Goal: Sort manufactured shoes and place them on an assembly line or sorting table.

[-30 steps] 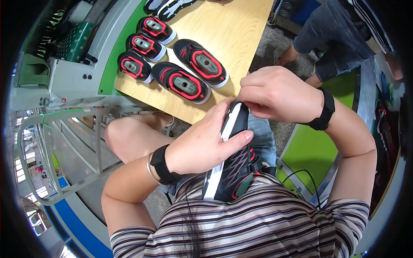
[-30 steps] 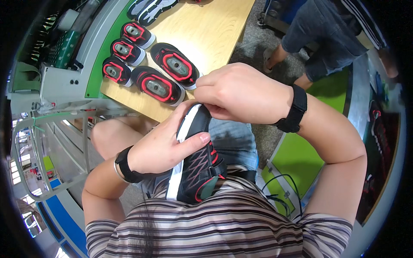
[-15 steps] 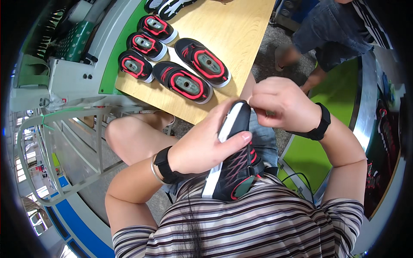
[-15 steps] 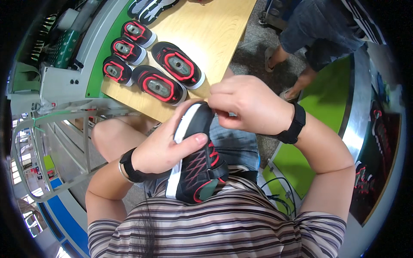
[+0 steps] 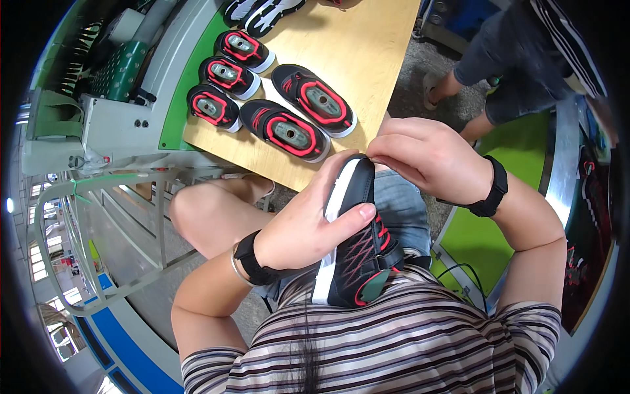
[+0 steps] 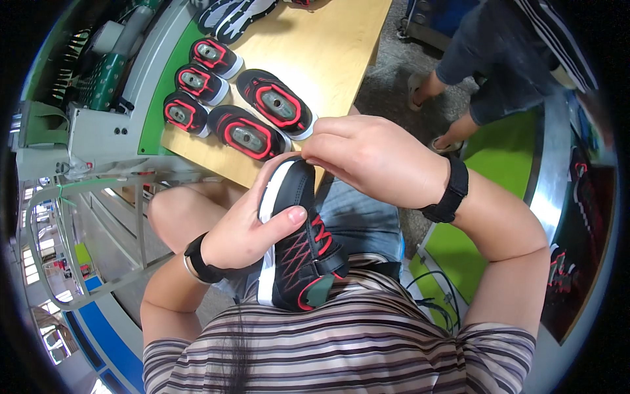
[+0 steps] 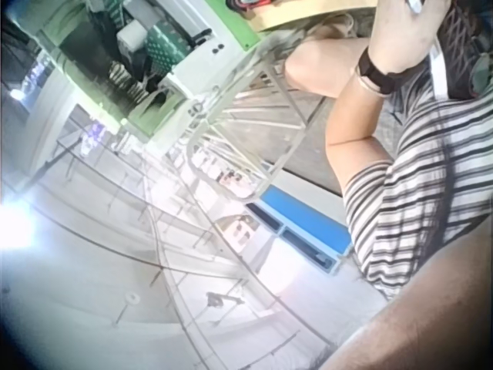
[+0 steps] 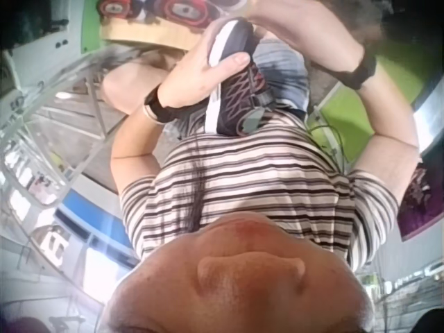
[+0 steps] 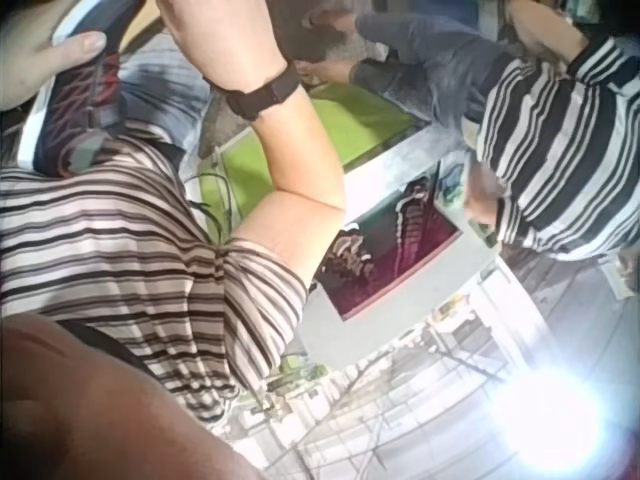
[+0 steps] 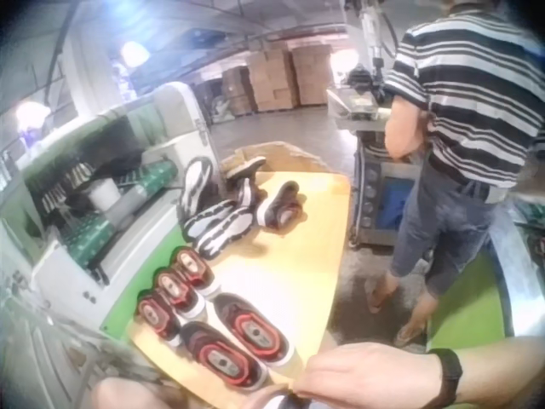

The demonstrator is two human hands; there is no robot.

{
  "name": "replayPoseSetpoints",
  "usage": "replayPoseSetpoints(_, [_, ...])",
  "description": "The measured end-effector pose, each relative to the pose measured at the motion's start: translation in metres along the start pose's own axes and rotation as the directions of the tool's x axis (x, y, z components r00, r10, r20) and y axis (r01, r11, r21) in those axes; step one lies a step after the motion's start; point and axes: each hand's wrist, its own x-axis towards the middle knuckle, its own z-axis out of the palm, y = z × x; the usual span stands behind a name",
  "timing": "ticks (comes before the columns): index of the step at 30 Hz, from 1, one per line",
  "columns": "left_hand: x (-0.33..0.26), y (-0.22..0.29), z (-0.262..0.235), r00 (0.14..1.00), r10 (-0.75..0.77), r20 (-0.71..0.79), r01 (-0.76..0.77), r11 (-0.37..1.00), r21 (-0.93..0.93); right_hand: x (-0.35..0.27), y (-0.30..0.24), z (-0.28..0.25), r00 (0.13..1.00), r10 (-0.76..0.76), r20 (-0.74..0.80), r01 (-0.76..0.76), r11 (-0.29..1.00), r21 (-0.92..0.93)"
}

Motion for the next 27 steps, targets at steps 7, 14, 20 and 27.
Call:
replayPoseSetpoints(7, [0.001, -0.011, -0.012, 0.995, 0.096, 0.005, -0.083, 0.892, -0.443, 0.015, 0.004, 0.002, 0.984, 0.174, 0.028, -0.174, 0.985, -0.005])
replayPoseSetpoints(14, [0.015, -0.036, -0.033, 0.82, 0.477, -0.315, -0.549, 0.811, -0.202, -0.024, 0.006, 0.031, 0.783, 0.574, 0.239, -0.596, 0.582, 0.553])
replayPoseSetpoints(20, [0.025, -0.044, -0.032, 0.816, 0.415, -0.402, -0.535, 0.805, -0.256, -0.042, 0.007, 0.073, 0.885, 0.443, 0.145, -0.419, 0.619, 0.664])
replayPoseSetpoints(27, [0.047, -0.028, -0.053, 0.818, 0.396, -0.418, -0.453, 0.891, -0.041, -0.03, 0.005, 0.084, 0.779, 0.623, -0.072, -0.366, 0.545, 0.754])
